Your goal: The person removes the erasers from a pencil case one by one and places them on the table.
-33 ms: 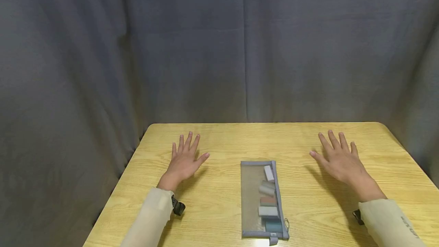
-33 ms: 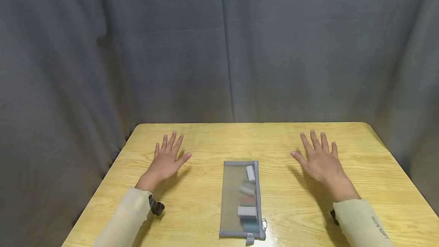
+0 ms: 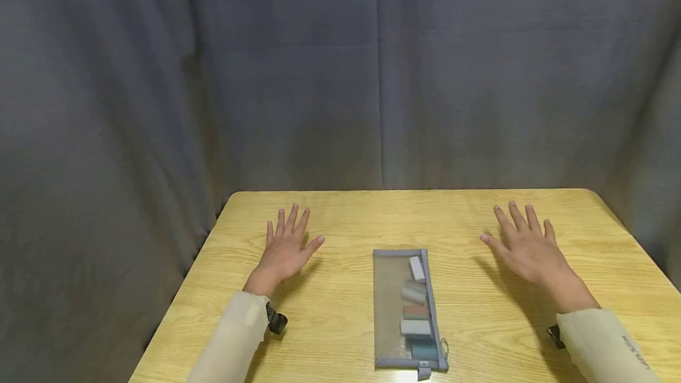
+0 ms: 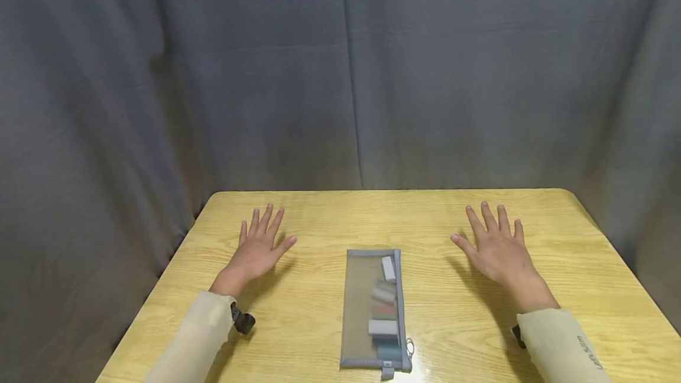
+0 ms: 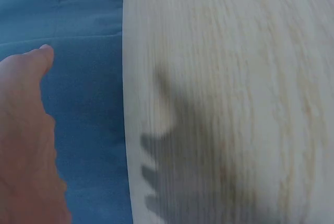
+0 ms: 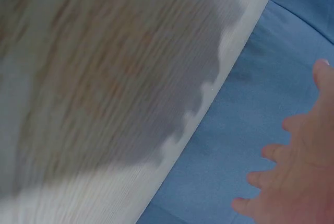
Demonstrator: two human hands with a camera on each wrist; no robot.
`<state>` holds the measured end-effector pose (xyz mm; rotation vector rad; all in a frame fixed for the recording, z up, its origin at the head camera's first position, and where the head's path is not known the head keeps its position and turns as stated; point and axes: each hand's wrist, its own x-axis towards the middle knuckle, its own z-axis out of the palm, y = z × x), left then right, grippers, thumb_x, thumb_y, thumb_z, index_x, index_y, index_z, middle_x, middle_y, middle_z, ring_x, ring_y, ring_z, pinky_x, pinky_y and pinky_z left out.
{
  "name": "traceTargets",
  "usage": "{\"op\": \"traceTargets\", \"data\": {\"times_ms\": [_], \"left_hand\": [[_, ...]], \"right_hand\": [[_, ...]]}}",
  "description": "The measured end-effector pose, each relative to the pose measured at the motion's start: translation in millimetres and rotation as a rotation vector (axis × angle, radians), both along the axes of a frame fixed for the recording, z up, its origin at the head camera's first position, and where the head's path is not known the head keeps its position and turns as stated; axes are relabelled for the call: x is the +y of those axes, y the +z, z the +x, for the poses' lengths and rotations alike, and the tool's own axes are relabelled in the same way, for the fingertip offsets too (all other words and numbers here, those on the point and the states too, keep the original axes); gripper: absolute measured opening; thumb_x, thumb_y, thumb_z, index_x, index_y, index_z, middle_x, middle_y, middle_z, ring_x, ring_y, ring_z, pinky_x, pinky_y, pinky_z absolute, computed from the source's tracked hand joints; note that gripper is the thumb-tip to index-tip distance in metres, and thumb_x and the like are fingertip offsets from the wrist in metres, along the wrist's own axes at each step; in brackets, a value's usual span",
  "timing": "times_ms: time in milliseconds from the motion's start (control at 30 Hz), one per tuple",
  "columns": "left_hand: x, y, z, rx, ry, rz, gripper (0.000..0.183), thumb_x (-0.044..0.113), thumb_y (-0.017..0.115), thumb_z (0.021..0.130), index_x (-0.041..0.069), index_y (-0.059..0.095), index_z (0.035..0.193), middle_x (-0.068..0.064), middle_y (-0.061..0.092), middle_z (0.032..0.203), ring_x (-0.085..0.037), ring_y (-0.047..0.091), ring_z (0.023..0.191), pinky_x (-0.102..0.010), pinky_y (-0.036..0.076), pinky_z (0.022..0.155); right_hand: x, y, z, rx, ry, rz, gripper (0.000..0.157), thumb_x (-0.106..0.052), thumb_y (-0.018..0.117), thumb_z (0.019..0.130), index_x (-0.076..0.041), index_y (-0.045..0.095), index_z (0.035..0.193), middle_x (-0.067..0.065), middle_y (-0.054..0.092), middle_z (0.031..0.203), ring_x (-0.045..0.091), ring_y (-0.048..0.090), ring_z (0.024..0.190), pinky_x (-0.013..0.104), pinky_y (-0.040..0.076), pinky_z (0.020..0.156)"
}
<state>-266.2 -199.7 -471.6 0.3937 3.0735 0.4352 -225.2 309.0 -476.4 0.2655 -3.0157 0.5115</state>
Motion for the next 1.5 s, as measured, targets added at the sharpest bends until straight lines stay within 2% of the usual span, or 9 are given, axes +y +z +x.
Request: {"op": "traceTargets", "data": {"times_ms": [133, 267, 433, 567, 700, 867, 1233, 1500], "left_hand": [[2, 2.6, 1.3, 0.008, 0.000, 0.003, 0.085, 0.077, 0.023, 0.098, 0.028, -0.002, 0.164, 0.000, -0.016, 0.169, -0.029, -0.023, 0.153, -0.059, -0.014, 0.120], [12, 8.6, 9.4, 0.043, -0.034, 0.026, 0.085, 0.075, 0.025, 0.099, 0.025, 0.001, 0.165, -0.001, -0.013, 0.170, -0.029, -0.020, 0.154, -0.059, -0.011, 0.121], [45, 18.3, 32.6, 0.060, -0.152, 0.071, 0.082, 0.070, 0.029, 0.102, 0.023, 0.005, 0.165, -0.003, -0.007, 0.171, -0.026, -0.017, 0.155, -0.057, -0.007, 0.122], [71, 19.8, 53.2, 0.068, -0.270, 0.065, 0.081, 0.067, 0.030, 0.103, 0.021, 0.007, 0.165, -0.002, -0.005, 0.171, -0.026, -0.013, 0.155, -0.057, -0.003, 0.123], [88, 15.2, 68.9, 0.071, -0.363, 0.031, 0.081, 0.069, 0.026, 0.102, 0.022, 0.006, 0.165, 0.000, -0.006, 0.171, -0.026, -0.012, 0.156, -0.058, 0.000, 0.123], [103, 7.8, 81.9, 0.074, -0.448, -0.009, 0.083, 0.070, 0.023, 0.102, 0.020, 0.007, 0.165, -0.002, -0.005, 0.171, -0.030, -0.009, 0.156, -0.061, 0.004, 0.122], [123, -9.0, 99.5, 0.054, -0.575, -0.076, 0.082, 0.069, 0.024, 0.102, 0.016, 0.014, 0.164, -0.006, 0.001, 0.172, -0.035, -0.001, 0.156, -0.061, 0.011, 0.122], [131, -14.8, 106.6, 0.013, -0.623, -0.104, 0.080, 0.066, 0.028, 0.104, 0.017, 0.012, 0.165, -0.006, 0.003, 0.171, -0.035, 0.002, 0.156, -0.059, 0.011, 0.122]], "right_hand": [[1, 0.5, -0.4, -0.008, 0.000, -0.001, 0.083, -0.061, 0.035, 0.105, -0.008, 0.009, 0.164, 0.030, 0.000, 0.166, 0.055, -0.011, 0.149, 0.079, -0.004, 0.108], [-3, 3.4, 4.6, -0.007, 0.016, -0.024, 0.081, -0.058, 0.035, 0.106, -0.009, 0.007, 0.164, 0.031, 0.003, 0.165, 0.055, -0.010, 0.149, 0.079, -0.004, 0.109], [-25, 9.0, 22.2, 0.009, 0.082, -0.110, 0.073, -0.050, 0.038, 0.109, -0.006, 0.014, 0.163, 0.031, 0.010, 0.164, 0.054, -0.004, 0.150, 0.077, -0.002, 0.111], [-45, 9.8, 38.6, 0.009, 0.147, -0.181, 0.068, -0.043, 0.041, 0.110, -0.003, 0.023, 0.161, 0.031, 0.016, 0.164, 0.054, 0.003, 0.150, 0.076, 0.002, 0.112], [-59, 10.1, 51.7, 0.003, 0.202, -0.244, 0.062, -0.038, 0.045, 0.109, 0.000, 0.032, 0.157, 0.032, 0.024, 0.161, 0.056, 0.011, 0.148, 0.077, 0.008, 0.110], [-71, 9.5, 62.9, -0.006, 0.243, -0.300, 0.056, -0.034, 0.049, 0.108, 0.001, 0.042, 0.151, 0.031, 0.032, 0.158, 0.057, 0.019, 0.145, 0.078, 0.016, 0.106], [-84, 1.5, 84.0, -0.057, 0.281, -0.328, 0.047, -0.030, 0.051, 0.108, 0.000, 0.053, 0.144, 0.026, 0.041, 0.154, 0.055, 0.031, 0.141, 0.077, 0.029, 0.102], [-93, 0.2, 94.3, -0.126, 0.331, -0.324, 0.044, -0.032, 0.050, 0.108, -0.004, 0.057, 0.141, 0.022, 0.046, 0.150, 0.051, 0.043, 0.135, 0.070, 0.041, 0.099]]}}
